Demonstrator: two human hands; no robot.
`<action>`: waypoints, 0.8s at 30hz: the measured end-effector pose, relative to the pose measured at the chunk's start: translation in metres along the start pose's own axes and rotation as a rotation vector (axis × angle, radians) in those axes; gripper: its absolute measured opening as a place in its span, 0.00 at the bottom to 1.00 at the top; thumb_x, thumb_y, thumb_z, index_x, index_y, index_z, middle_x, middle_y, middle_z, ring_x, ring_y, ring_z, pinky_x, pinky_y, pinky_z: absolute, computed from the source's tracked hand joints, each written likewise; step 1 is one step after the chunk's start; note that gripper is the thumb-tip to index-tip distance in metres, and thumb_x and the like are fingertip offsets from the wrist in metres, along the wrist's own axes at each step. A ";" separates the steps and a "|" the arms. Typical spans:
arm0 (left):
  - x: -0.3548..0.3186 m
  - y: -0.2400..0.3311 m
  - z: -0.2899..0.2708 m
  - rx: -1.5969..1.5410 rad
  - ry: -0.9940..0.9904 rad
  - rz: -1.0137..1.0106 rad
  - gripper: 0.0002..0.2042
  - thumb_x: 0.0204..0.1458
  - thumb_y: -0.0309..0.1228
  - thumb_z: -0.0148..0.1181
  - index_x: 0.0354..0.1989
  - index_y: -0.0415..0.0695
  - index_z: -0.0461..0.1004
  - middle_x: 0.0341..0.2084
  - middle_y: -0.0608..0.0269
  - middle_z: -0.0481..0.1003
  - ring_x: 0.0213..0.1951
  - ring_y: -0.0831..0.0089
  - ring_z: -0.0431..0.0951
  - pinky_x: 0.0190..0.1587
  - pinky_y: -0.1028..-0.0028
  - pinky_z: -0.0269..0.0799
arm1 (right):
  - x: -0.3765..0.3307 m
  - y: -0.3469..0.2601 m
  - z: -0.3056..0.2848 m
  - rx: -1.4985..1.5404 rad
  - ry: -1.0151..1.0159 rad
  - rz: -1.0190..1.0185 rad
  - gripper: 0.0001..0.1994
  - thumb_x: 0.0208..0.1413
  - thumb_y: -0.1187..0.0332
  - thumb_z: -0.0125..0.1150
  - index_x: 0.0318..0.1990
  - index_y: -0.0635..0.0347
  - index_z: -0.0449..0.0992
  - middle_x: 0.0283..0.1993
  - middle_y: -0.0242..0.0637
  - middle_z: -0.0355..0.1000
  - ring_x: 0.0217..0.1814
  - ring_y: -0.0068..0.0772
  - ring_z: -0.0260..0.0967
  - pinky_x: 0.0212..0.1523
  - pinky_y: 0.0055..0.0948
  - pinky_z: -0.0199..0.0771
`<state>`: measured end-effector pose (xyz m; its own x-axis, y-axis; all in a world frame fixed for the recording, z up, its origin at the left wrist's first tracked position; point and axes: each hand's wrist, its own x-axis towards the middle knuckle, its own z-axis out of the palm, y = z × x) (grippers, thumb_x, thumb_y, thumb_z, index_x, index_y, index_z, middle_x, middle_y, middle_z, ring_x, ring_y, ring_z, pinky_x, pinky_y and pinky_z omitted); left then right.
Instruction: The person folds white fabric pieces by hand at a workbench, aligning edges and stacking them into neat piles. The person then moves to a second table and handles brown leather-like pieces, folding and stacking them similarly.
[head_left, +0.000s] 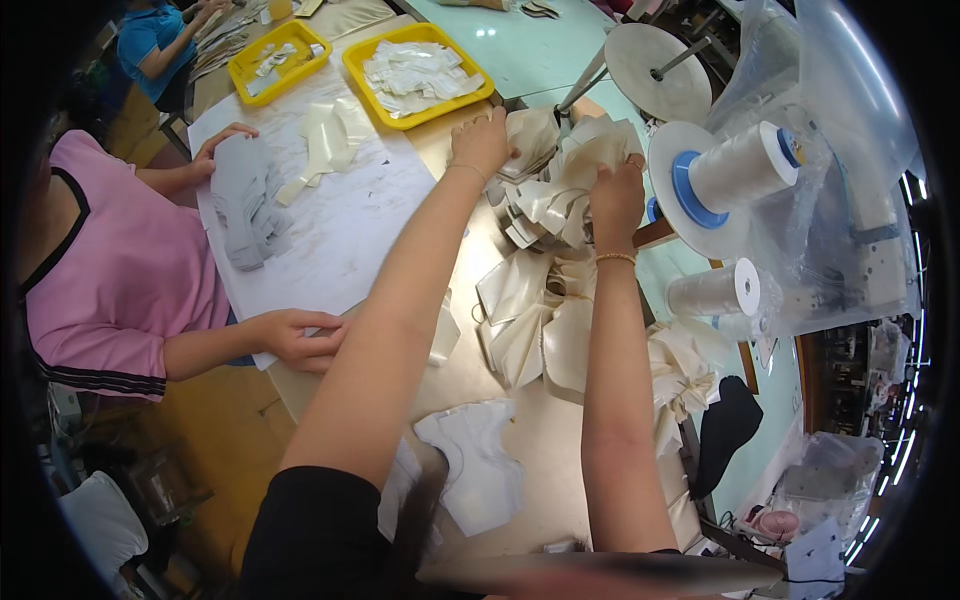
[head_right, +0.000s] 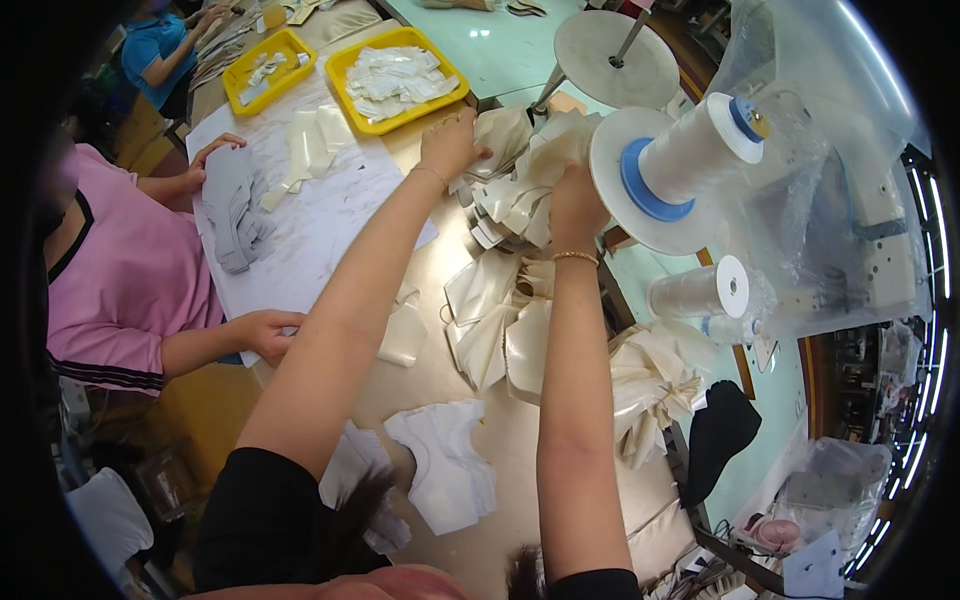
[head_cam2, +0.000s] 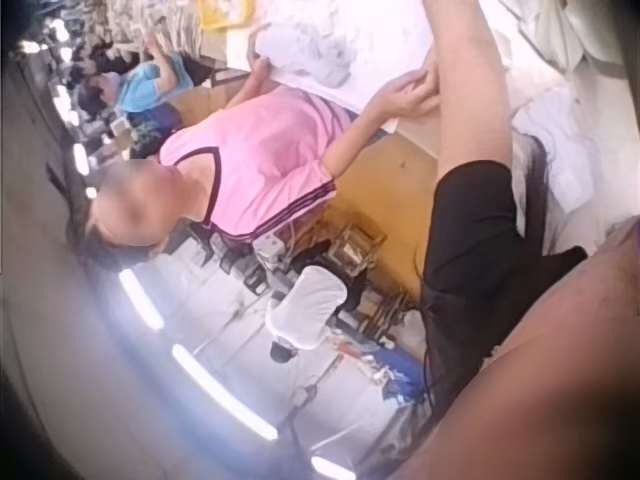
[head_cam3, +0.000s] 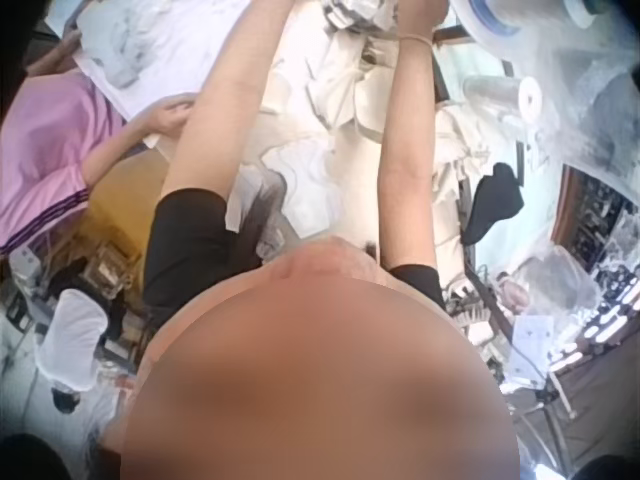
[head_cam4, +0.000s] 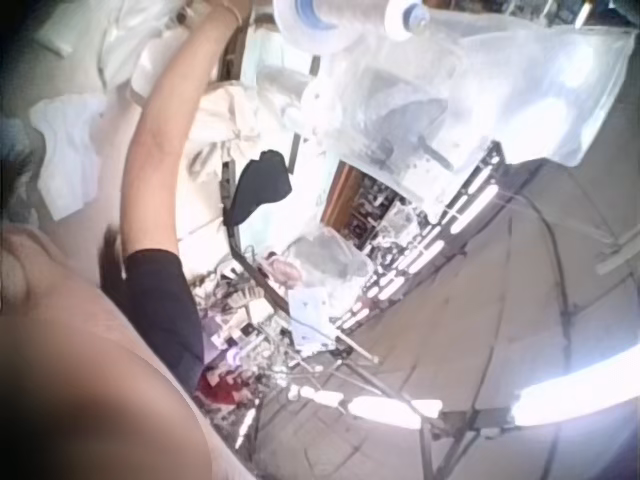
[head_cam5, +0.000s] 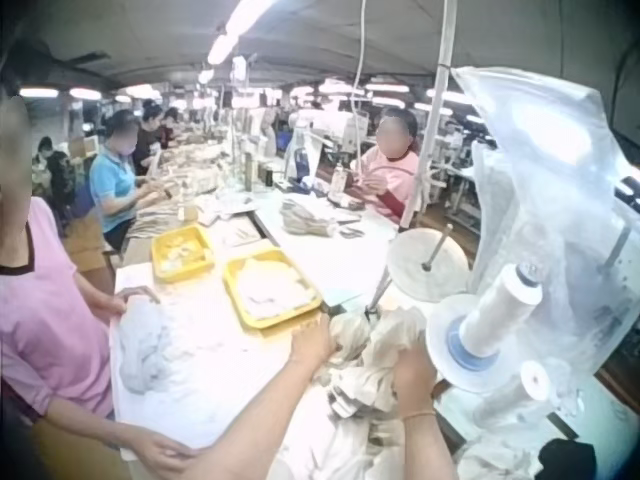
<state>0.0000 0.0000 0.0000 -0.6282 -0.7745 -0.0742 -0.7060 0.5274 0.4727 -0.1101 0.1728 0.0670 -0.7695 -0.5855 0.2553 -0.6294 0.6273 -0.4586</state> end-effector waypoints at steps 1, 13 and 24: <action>-0.010 0.005 0.000 0.062 0.096 -0.010 0.41 0.43 0.51 0.67 0.65 0.54 0.55 0.55 0.51 0.66 0.57 0.54 0.66 0.50 0.52 0.64 | 0.000 0.005 0.002 0.004 0.016 -0.024 0.32 0.50 0.60 0.64 0.59 0.65 0.59 0.50 0.58 0.71 0.52 0.59 0.70 0.53 0.45 0.68; -0.119 0.012 -0.060 0.107 0.583 0.367 0.42 0.46 0.51 0.65 0.69 0.58 0.49 0.62 0.48 0.53 0.62 0.48 0.53 0.62 0.52 0.50 | -0.032 -0.008 -0.021 -0.270 0.403 -0.616 0.29 0.51 0.58 0.61 0.63 0.46 0.65 0.71 0.37 0.53 0.70 0.43 0.52 0.66 0.47 0.52; -0.386 -0.057 -0.120 -0.358 0.407 0.258 0.36 0.53 0.28 0.62 0.67 0.38 0.46 0.62 0.51 0.53 0.61 0.60 0.59 0.62 0.62 0.56 | -0.100 0.037 -0.107 0.290 -0.200 -0.299 0.17 0.57 0.57 0.56 0.48 0.59 0.76 0.54 0.43 0.70 0.54 0.50 0.68 0.55 0.42 0.68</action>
<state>0.3221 0.2273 0.1072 -0.5387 -0.7461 0.3912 -0.3488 0.6202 0.7026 -0.0679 0.3100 0.1156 -0.5045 -0.8244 0.2568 -0.7426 0.2625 -0.6162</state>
